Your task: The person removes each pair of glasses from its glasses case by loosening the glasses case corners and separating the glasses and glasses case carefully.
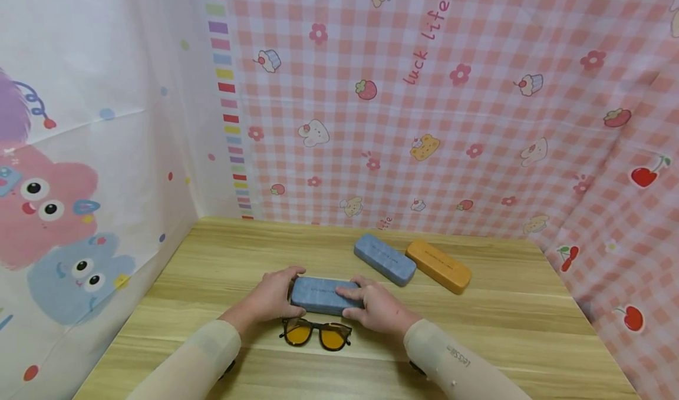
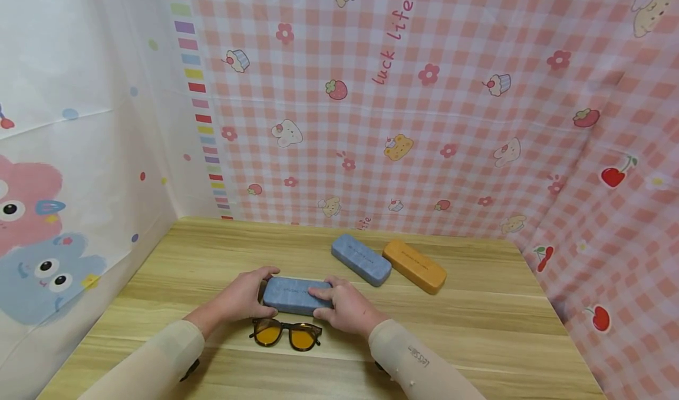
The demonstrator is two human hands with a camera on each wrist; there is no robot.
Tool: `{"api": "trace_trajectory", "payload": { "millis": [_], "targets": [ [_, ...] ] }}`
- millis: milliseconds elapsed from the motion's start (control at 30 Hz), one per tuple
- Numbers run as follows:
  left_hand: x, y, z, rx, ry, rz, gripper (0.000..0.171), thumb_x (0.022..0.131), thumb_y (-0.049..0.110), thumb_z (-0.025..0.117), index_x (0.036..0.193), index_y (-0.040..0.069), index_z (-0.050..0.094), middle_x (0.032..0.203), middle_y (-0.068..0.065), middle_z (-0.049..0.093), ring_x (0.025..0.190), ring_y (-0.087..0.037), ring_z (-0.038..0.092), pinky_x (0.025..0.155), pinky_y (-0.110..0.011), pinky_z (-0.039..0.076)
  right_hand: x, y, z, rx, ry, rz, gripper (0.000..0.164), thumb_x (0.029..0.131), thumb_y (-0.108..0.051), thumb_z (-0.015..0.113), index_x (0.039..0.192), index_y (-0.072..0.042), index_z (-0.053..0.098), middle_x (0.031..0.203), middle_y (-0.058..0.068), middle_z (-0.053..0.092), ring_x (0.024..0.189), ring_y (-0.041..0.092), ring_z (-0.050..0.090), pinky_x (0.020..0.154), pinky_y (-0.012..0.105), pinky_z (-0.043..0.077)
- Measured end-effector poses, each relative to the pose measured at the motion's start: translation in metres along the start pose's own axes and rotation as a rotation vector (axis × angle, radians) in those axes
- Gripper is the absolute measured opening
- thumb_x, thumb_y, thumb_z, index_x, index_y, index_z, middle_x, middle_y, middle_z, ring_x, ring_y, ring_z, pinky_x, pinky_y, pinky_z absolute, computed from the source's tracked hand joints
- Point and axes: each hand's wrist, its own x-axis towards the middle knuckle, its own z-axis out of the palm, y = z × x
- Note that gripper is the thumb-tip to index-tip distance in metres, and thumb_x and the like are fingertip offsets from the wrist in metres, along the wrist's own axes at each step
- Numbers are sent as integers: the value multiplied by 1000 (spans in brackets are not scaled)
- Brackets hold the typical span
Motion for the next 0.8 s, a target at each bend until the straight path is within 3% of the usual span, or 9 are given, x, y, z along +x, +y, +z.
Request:
{"api": "trace_trajectory", "payload": {
  "millis": [167,500,667,800],
  "targets": [
    [0,2,-2,-15,-2,11,84,74,28,99,145,5,60,130,-10,74,114,-23,69,112,-59,43,0,1,1,-24,12,-14,53,101,-34,76,151,-23,63,157,18,55,134,31,63,108,48,57],
    [-2,2,-5,-50,-25,-23,79,75,27,100,143,8,64,137,-8,72,120,-23,67,115,-54,49,1,-1,2,-75,19,-24,50,98,-34,80,146,-25,69,138,5,63,108,15,61,92,31,57],
    [-1,1,-3,-63,-22,-38,79,75,26,100,143,9,65,136,-7,72,120,-22,66,112,-50,53,1,-1,1,-109,25,-16,51,97,-33,82,146,-26,68,140,7,64,110,16,63,94,34,59],
    [-1,0,-3,-73,-26,-44,79,75,27,100,143,10,64,137,-6,72,120,-23,66,112,-50,52,-1,-2,1,-166,39,-20,54,96,-34,82,147,-29,66,148,10,63,120,24,66,104,45,57]
  ]
}}
